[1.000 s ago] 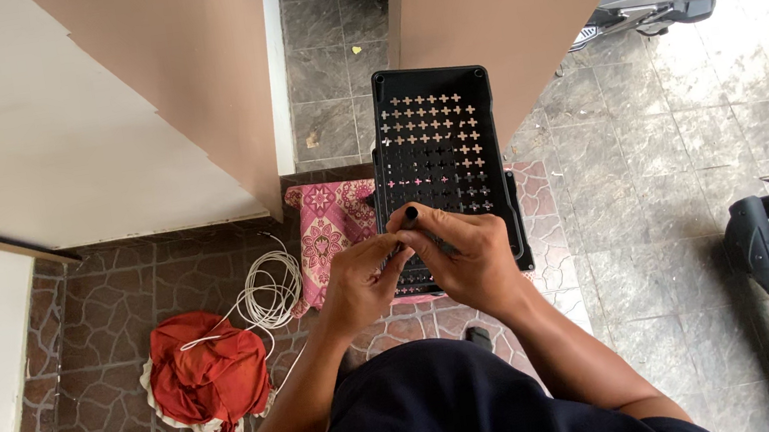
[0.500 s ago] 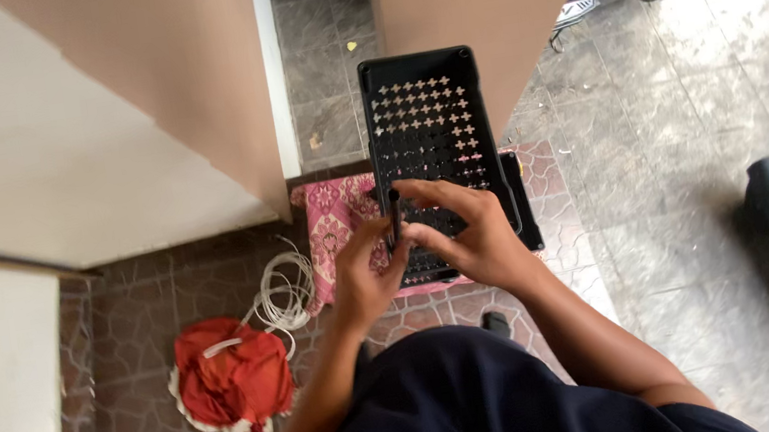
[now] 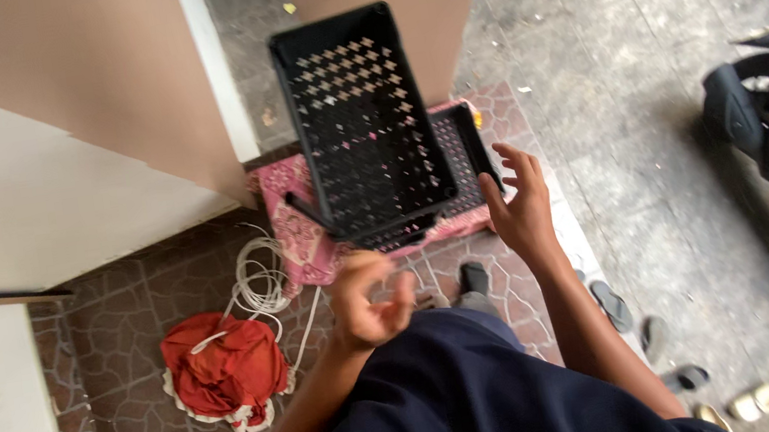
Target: The person assembles a black plastic storage rack by inserting vertical poles into the base and attaching side panels. They repeatedly insert and remove poles to fit the panels, then place the assembled unit on the floor.
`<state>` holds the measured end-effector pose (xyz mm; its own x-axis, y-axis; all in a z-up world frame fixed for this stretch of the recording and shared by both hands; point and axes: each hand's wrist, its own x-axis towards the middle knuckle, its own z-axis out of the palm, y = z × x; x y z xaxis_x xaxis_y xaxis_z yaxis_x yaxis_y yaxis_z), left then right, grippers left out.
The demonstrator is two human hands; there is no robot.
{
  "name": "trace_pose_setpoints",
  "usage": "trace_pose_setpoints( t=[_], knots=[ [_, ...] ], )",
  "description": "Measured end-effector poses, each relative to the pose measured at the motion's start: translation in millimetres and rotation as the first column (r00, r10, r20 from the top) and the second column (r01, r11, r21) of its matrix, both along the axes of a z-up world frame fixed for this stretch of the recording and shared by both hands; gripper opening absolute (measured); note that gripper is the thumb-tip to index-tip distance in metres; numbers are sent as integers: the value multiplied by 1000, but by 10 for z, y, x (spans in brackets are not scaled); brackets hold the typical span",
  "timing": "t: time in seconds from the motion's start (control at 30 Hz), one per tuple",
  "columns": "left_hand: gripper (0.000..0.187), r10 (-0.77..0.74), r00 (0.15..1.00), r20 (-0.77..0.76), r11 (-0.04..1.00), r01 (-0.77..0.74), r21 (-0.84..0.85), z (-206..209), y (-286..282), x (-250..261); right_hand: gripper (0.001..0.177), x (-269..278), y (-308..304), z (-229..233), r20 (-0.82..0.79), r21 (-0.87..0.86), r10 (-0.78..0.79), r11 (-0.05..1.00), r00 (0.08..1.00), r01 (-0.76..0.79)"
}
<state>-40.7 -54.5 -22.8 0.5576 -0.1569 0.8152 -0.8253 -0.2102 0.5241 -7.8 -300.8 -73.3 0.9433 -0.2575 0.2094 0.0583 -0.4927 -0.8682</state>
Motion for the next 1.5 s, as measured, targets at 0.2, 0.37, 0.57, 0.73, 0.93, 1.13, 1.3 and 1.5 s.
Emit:
trace_pose_setpoints(
  t=[0.2,0.37,0.57,0.73,0.93,1.13,1.3,1.5],
  knots=[
    [13,-289,663,-690,817,547,183,-389,-633,-95,44,-69,-622,-707,-203,-86,-32,996,979,15],
    [20,-235,387,-892,907,417,-58,-1558,-1317,49,37,64,-963,-1555,-343,-12,32,999,939,-38],
    [21,105,358,-928,991,44,130,-2731,-2002,558,38,392,-998,-2315,-470,49,203,978,859,-205],
    [24,208,276,-938,977,-109,184,-3009,-2361,1082,42,656,-994,-2935,-644,55,230,965,730,-255],
    [25,42,134,-990,963,-269,5,-3402,-2550,1542,49,910,-986,-3726,-464,24,228,969,856,-245],
    [25,-135,39,-990,955,-261,-140,-3813,-2636,1709,29,1000,-881,-4182,-504,-9,160,982,849,-191],
    [29,-80,57,-995,978,-186,-89,-4058,-2663,1719,30,996,-864,-4385,-363,-182,96,968,927,-172],
    [22,81,75,-994,970,-237,61,-4139,-2643,1694,23,966,-830,-4556,-474,-121,-67,993,878,10]
  ],
)
